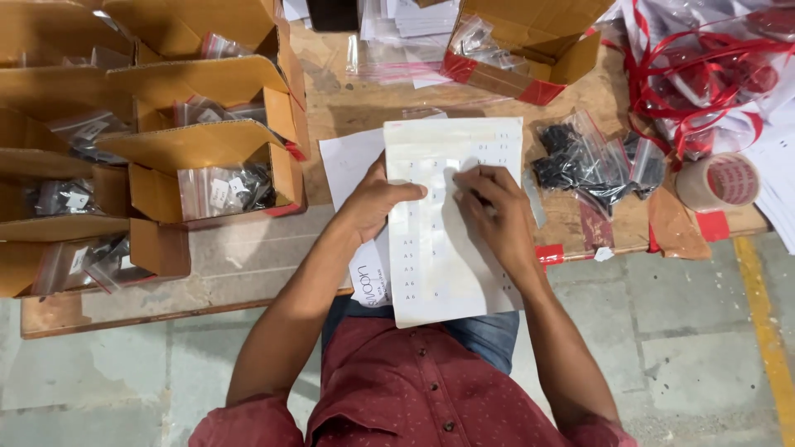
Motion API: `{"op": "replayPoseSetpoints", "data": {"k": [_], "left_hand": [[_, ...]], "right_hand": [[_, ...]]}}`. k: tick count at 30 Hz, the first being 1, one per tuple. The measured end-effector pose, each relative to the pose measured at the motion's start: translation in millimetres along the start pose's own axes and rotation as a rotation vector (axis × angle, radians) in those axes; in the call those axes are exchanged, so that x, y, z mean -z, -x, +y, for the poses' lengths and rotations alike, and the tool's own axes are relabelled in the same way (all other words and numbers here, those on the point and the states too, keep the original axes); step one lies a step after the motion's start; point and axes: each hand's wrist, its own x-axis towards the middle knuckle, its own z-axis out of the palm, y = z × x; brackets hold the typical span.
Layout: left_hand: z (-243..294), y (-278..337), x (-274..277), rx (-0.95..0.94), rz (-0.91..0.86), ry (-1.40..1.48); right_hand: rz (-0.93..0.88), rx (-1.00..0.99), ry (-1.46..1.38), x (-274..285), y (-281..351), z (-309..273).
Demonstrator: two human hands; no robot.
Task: The person sits at a workbench and places small labeled plastic bags of hardware parts into compartmentalized cardboard boxes. They fold and stack instruction sheets, tear off red tape, and press a folded cardboard piece flat on the bench.
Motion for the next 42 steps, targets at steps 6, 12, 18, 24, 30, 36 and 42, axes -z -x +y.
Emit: {"op": "replayPoseSetpoints", "data": {"k": [6,12,18,24,30,36,42], "left_hand": [[-2.3,-1.1,-3.1,-0.036,-0.026,0.036],[5.6,5.0,-10.0,-0.032,-0.020,0.068],[14.5,10.4,-18.6,-0.041,-0.110,0.149],[10.3,10.2,-14.6,-0.081,-0.097,0.083],[16.6,13.3,-19.3,-0.095,-0.088,-0.012],[15.2,13.6,-19.4,-0.095,-0.085,-0.018],[14.7,13.7,-20.4,-0.068,-0.085,0.032]], "right_hand": [[-0.036,0.164,0.087,5.1,-22.0,5.1],[-0.060,0.284,0.137,13.0,-25.5,5.9],[-0.005,0.347,0.205,12.7,-20.4,1.9],[-0.011,0.369,0.217,16.5,-22.0,4.3],[-0.069,0.441,0.259,27.1,-26.0,-3.7],[-0.098,0.466,0.275,30.1,-24.3,-7.1],[-0.096,0.465,0.296,30.1,-22.6,-3.4]]}}
